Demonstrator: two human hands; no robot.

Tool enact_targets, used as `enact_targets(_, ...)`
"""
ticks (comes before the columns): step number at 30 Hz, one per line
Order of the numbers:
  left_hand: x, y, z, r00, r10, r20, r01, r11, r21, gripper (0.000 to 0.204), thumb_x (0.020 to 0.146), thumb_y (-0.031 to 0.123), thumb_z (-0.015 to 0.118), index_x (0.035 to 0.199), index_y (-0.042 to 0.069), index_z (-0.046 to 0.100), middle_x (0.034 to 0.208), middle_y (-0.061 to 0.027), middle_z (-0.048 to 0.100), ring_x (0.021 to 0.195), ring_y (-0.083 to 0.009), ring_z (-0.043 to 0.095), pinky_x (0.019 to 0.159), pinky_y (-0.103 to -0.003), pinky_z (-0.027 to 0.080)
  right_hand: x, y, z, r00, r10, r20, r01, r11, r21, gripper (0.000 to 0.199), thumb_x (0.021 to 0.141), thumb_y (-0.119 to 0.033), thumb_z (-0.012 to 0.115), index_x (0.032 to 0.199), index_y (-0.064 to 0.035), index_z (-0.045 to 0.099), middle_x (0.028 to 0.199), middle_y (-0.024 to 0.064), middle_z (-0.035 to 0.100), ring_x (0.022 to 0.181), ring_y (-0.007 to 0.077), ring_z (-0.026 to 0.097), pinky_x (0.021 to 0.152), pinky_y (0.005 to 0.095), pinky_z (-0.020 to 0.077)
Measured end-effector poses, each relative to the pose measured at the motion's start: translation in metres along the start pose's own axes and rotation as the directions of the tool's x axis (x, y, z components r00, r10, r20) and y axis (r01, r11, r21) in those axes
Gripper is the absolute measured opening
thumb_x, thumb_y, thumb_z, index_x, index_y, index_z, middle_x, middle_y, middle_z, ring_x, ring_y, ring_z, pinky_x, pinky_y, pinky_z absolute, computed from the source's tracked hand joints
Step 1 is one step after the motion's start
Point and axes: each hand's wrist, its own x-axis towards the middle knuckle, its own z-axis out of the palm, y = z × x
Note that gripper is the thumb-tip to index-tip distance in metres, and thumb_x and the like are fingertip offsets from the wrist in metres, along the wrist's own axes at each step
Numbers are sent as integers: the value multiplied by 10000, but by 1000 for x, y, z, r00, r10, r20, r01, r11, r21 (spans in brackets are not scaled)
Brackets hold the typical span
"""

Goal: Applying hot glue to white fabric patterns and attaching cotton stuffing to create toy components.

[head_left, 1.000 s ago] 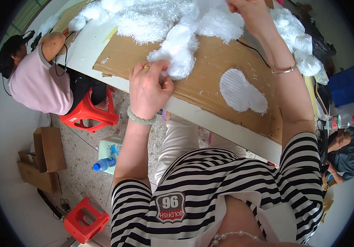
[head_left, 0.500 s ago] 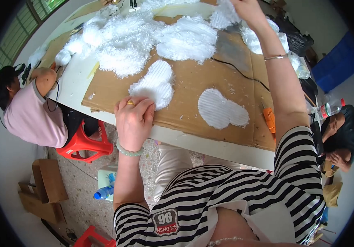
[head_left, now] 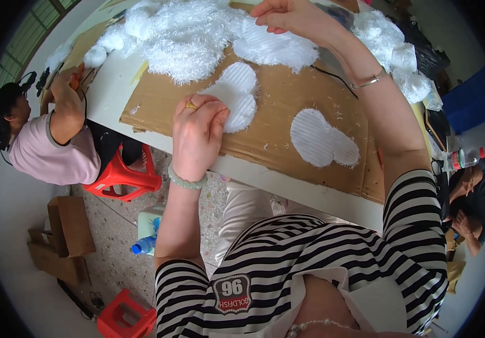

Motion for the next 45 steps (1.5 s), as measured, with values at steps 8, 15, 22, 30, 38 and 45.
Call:
enact_targets(8, -13, -15, -18, 961, -225, -161, 224, 974, -24, 103, 839, 16, 599, 921, 40, 656, 815, -120, 646, 802, -317, 581, 752, -381, 455, -59, -19, 88, 913, -202, 356, 270, 951, -153, 221, 802, -207, 643, 920, -21, 671, 803, 92, 667, 742, 180, 629, 690, 316, 494)
enact_targets(15, -36, -7, -16, 945, -292, -150, 281, 956, -90, 115, 817, 3, 610, 914, 41, 659, 823, -117, 653, 795, -293, 590, 722, -364, 469, -54, -15, 98, 890, -59, 453, 171, 963, -210, 170, 852, -169, 630, 890, -4, 621, 778, 12, 601, 728, 89, 536, 648, 262, 441)
enact_targets(22, -45, -1, -10, 874, -448, -186, 383, 872, -304, 117, 829, -22, 577, 931, 18, 618, 784, -101, 669, 699, -216, 632, 668, -319, 493, -64, -13, 110, 921, -131, 368, 180, 978, -102, 187, 854, -185, 639, 889, -2, 622, 775, 14, 588, 697, 80, 507, 628, 247, 430)
enact_targets(30, -51, -1, -20, 881, -447, -153, 419, 889, -187, 100, 881, 2, 576, 975, 0, 610, 824, -70, 671, 779, -107, 612, 721, -237, 475, -58, -15, 111, 908, 19, 418, -31, 999, 23, 150, 837, -159, 657, 853, -10, 652, 741, 8, 610, 700, 65, 534, 630, 239, 434)
enact_targets(38, -37, 12, -4, 979, 40, -200, -18, 994, 111, 236, 657, 56, 735, 882, 32, 670, 878, -101, 653, 815, -303, 595, 781, -367, 462, -58, 0, 105, 880, 69, 469, -270, 887, 376, 138, 826, -161, 664, 857, -27, 656, 727, -19, 592, 655, 60, 495, 587, 217, 367)
enact_targets(45, -30, 7, 16, 995, 13, -96, 14, 961, 276, 155, 695, 71, 727, 841, 43, 682, 859, -85, 652, 803, -295, 588, 750, -373, 465, -56, 4, 99, 911, 53, 409, -283, 802, 525, 133, 808, -144, 678, 861, -25, 654, 749, 6, 597, 674, 71, 496, 607, 215, 383)
